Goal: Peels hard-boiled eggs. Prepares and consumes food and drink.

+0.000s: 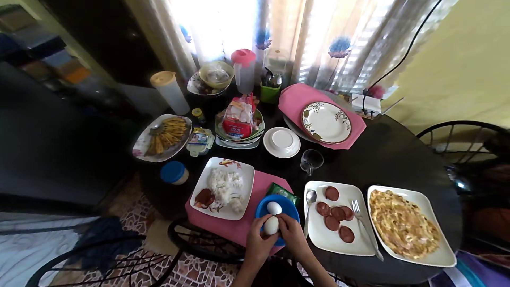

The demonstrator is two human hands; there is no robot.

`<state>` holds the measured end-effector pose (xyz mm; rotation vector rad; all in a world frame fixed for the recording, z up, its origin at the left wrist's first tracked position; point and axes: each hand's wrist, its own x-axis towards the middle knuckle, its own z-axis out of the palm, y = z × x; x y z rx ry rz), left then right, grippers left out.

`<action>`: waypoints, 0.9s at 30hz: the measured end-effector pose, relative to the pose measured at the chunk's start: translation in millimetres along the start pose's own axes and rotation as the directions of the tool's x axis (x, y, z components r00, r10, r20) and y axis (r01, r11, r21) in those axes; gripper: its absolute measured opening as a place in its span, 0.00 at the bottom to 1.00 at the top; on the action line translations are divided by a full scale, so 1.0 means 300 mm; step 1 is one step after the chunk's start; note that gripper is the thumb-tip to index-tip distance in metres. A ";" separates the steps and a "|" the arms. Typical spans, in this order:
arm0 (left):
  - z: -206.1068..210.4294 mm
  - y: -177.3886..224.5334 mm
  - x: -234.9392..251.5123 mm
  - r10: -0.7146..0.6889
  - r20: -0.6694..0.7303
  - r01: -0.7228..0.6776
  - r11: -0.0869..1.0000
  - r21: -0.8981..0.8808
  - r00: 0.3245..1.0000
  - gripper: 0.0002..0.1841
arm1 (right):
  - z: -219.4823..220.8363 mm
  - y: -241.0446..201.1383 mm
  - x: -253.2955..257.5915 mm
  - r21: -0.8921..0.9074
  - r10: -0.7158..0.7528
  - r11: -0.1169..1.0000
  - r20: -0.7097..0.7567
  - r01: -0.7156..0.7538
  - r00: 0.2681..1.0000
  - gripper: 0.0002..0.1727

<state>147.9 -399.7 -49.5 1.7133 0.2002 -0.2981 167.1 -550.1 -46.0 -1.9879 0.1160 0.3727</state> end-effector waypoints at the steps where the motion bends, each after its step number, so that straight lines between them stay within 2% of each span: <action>1: -0.003 -0.003 0.002 -0.013 0.010 0.013 1.000 -0.016 1.000 0.31 | 0.001 0.004 0.001 0.000 0.005 1.000 0.001 -0.005 1.000 0.19; 9: -0.007 -0.001 0.006 -0.068 0.025 0.072 0.984 -0.165 0.997 0.30 | 0.009 0.027 0.011 0.031 0.003 0.999 0.010 -0.004 1.000 0.19; 15: -0.008 -0.008 0.006 -0.097 0.062 0.113 0.929 -0.352 0.993 0.30 | 0.004 0.034 0.016 0.152 0.031 0.988 0.024 -0.034 0.999 0.17; 20: 0.009 -0.002 0.007 -0.088 -0.026 0.078 0.964 -0.253 0.996 0.35 | -0.001 0.012 0.003 0.304 0.101 0.945 0.085 -0.123 0.991 0.23; 23: 0.021 -0.009 0.009 -0.048 -0.066 0.036 0.984 -0.174 0.997 0.38 | 0.005 0.019 0.002 0.224 0.079 0.968 0.146 -0.111 0.986 0.25; 27: 0.017 -0.003 0.009 -0.046 -0.037 0.039 0.986 -0.162 0.998 0.37 | 0.001 0.024 0.002 0.194 0.019 0.980 0.114 -0.041 0.993 0.22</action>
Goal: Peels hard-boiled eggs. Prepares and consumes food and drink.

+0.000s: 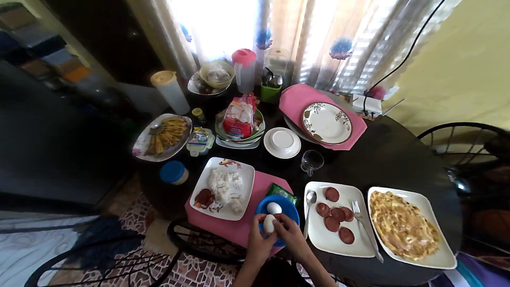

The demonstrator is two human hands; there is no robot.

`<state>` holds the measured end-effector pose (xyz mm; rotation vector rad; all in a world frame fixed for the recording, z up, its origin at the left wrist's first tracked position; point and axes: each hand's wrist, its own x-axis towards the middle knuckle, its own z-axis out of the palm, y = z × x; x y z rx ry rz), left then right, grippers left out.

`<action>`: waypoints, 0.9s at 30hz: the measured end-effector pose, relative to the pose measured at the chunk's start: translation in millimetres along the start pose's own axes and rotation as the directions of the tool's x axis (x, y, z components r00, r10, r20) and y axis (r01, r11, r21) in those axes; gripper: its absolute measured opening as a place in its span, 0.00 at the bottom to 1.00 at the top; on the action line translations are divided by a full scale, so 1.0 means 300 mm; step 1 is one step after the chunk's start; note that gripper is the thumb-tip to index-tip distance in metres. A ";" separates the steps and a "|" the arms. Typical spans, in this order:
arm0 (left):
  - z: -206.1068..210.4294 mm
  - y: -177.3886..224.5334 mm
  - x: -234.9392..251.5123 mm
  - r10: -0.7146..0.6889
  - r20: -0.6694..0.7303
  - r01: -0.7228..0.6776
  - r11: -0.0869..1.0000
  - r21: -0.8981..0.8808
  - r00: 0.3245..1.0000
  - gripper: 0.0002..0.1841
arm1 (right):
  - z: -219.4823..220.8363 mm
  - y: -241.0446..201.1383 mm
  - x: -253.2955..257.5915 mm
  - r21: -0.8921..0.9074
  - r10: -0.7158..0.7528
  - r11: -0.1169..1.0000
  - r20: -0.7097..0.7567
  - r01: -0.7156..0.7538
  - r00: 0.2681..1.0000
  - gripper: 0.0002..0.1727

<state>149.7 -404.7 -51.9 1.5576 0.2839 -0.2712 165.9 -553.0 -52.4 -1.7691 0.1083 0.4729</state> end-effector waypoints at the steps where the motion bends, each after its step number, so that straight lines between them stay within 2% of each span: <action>1: -0.003 0.004 0.001 -0.020 0.013 0.020 1.000 -0.010 1.000 0.36 | -0.007 -0.002 -0.001 -0.012 -0.013 1.000 0.002 0.013 1.000 0.22; 5: -0.015 0.016 0.005 -0.070 0.025 0.070 0.998 -0.002 0.997 0.31 | -0.020 -0.006 -0.009 -0.056 -0.036 0.998 0.026 0.038 0.999 0.21; 12: -0.015 0.002 0.011 -0.092 0.026 0.092 0.995 -0.029 0.995 0.29 | -0.010 -0.005 -0.005 -0.116 -0.054 0.992 0.030 0.057 0.998 0.21; 19: -0.015 0.007 0.003 -0.152 0.038 0.156 0.971 -0.178 0.988 0.28 | -0.008 -0.007 0.002 -0.226 -0.118 0.967 0.003 0.116 0.993 0.20; 23: -0.019 0.035 0.000 -0.215 0.068 0.226 0.935 -0.274 0.974 0.26 | -0.021 -0.022 -0.003 -0.246 -0.074 0.966 0.037 0.081 0.997 0.22; 27: -0.024 0.041 0.008 -0.213 0.077 0.226 0.936 -0.269 0.974 0.27 | -0.013 -0.022 -0.005 -0.246 -0.075 0.966 0.006 0.074 0.997 0.21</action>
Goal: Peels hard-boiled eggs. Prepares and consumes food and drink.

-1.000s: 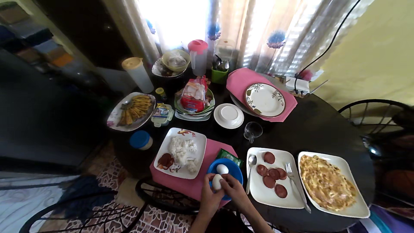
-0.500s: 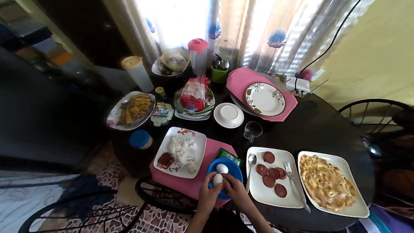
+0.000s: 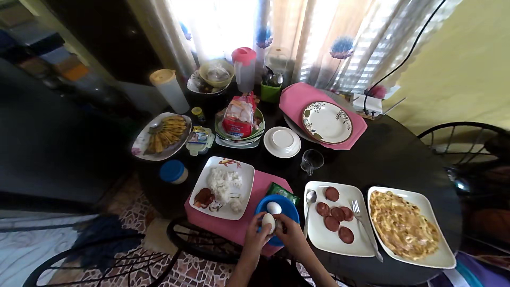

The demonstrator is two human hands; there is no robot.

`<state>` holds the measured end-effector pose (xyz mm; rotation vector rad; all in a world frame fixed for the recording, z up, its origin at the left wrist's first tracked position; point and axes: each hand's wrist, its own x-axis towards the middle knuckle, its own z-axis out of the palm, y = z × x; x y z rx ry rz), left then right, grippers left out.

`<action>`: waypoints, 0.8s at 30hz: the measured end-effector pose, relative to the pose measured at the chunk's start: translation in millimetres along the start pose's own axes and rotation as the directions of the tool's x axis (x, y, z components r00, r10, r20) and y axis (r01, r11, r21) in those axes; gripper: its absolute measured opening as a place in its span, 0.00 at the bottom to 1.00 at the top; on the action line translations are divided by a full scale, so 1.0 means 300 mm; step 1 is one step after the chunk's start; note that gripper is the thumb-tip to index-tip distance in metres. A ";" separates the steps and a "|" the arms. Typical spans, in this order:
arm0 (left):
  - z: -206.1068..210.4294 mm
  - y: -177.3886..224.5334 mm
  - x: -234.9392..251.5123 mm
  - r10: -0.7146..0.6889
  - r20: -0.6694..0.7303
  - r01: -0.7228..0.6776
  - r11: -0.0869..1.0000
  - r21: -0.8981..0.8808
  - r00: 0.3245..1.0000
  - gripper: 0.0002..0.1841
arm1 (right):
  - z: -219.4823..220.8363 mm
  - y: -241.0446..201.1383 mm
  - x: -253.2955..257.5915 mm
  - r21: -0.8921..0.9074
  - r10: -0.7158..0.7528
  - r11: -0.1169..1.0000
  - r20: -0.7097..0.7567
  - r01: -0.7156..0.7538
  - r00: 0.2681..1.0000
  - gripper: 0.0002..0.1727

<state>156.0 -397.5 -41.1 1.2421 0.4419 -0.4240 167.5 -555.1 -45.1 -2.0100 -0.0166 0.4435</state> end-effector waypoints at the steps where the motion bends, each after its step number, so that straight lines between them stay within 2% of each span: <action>1: -0.002 -0.003 0.004 0.016 -0.003 -0.016 0.999 0.040 1.000 0.29 | 0.002 -0.003 -0.003 -0.005 -0.002 1.000 -0.006 0.002 1.000 0.21; 4: -0.008 -0.020 0.015 0.049 -0.017 -0.047 0.991 0.127 0.999 0.33 | 0.011 -0.011 -0.012 -0.040 -0.038 0.999 -0.037 0.037 0.999 0.20; 8: -0.010 -0.015 0.015 0.010 -0.019 -0.008 0.992 0.125 1.000 0.31 | 0.010 -0.012 -0.017 -0.076 -0.072 0.995 -0.084 0.066 0.994 0.18; 14: -0.011 0.005 0.007 -0.125 -0.013 0.123 0.989 -0.080 0.992 0.22 | -0.006 -0.014 -0.010 -0.046 -0.071 0.997 -0.053 0.069 0.996 0.16; 19: -0.032 0.008 0.012 -0.185 0.055 0.193 0.950 -0.247 0.981 0.23 | -0.027 -0.011 0.000 -0.035 -0.049 0.998 -0.083 0.046 0.995 0.14; 21: -0.037 0.011 0.013 -0.172 0.075 0.186 0.948 -0.257 0.982 0.24 | -0.036 -0.013 0.003 -0.083 -0.037 0.996 -0.095 0.029 0.995 0.14; 24: -0.037 0.013 0.007 -0.117 0.095 0.133 0.974 -0.183 0.989 0.26 | -0.044 -0.009 0.011 -0.130 -0.024 0.991 -0.001 0.024 1.000 0.17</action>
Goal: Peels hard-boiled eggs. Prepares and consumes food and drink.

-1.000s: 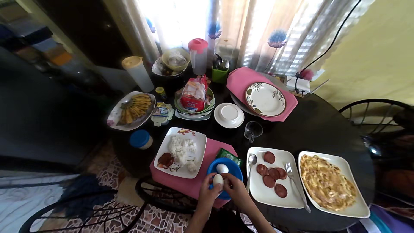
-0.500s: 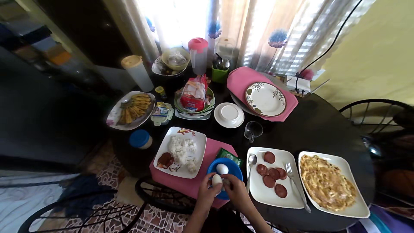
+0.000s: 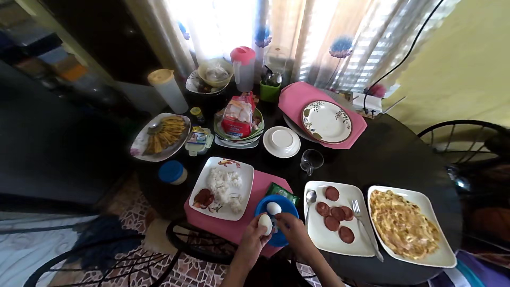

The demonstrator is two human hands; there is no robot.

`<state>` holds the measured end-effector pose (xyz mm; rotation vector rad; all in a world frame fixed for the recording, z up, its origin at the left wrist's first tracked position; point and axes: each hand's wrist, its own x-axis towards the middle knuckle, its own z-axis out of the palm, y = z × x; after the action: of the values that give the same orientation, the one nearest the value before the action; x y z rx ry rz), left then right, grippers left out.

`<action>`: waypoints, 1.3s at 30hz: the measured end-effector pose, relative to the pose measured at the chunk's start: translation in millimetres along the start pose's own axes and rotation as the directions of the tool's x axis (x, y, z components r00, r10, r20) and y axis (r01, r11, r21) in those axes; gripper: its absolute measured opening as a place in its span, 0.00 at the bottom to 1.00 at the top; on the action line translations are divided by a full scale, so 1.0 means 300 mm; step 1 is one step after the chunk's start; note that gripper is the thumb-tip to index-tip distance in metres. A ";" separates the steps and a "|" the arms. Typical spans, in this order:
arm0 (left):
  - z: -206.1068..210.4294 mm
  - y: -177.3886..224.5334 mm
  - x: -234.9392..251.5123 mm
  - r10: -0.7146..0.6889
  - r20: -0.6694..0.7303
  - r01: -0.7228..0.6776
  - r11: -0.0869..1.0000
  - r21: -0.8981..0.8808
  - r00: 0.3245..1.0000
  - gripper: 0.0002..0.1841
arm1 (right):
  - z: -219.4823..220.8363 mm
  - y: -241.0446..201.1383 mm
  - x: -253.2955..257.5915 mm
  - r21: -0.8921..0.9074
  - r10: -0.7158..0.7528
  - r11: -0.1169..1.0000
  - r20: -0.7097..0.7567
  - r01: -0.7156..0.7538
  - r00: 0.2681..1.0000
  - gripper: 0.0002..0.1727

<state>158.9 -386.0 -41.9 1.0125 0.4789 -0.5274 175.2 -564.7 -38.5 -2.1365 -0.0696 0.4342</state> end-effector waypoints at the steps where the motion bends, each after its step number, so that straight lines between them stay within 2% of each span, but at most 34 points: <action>1: 0.002 0.000 -0.002 0.020 0.006 -0.020 0.999 0.041 1.000 0.27 | -0.003 -0.004 0.003 -0.032 0.007 0.999 0.036 -0.006 0.999 0.19; 4: 0.007 -0.008 -0.001 0.091 0.029 -0.094 0.984 0.149 0.995 0.31 | -0.007 -0.021 0.005 -0.082 -0.008 0.997 0.042 0.011 0.999 0.19; 10: 0.018 -0.028 0.014 0.172 0.055 -0.181 0.925 0.333 0.983 0.33 | 0.009 -0.020 0.005 0.173 -0.004 0.985 0.001 0.004 1.000 0.20; 16: 0.023 -0.032 0.015 0.211 0.025 -0.204 0.896 0.394 0.977 0.31 | 0.016 -0.020 0.003 0.146 -0.036 0.988 -0.031 0.041 0.999 0.19; 21: 0.025 -0.029 0.015 0.175 0.019 -0.171 0.926 0.336 0.984 0.30 | 0.016 -0.029 0.003 0.074 -0.074 0.994 -0.065 0.079 0.995 0.18; 25: 0.033 0.001 0.001 0.057 0.017 -0.059 0.979 0.197 0.998 0.27 | 0.011 -0.024 0.006 0.098 -0.044 0.994 -0.085 0.052 0.995 0.19; 30: 0.023 0.021 0.000 -0.048 0.003 0.047 0.995 0.090 0.999 0.23 | -0.005 0.013 0.020 0.252 0.008 0.968 -0.046 0.004 0.999 0.19; 34: 0.016 0.029 0.000 -0.143 -0.010 0.141 0.985 -0.098 0.990 0.20 | -0.021 0.036 0.024 0.398 0.058 0.917 -0.065 -0.028 0.996 0.20; 36: -0.006 0.026 0.001 -0.131 0.062 0.141 0.970 -0.197 0.989 0.20 | -0.024 0.049 0.028 0.355 0.059 0.934 -0.090 -0.023 0.994 0.20; 39: -0.032 0.017 0.004 -0.056 0.146 0.085 0.976 -0.199 0.988 0.24 | -0.018 0.054 0.026 0.050 -0.009 0.999 -0.061 0.012 0.998 0.20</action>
<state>161.8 -375.5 -43.6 0.7584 0.4357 -0.5956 182.6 -576.6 -50.9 -2.0970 -0.0343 0.3608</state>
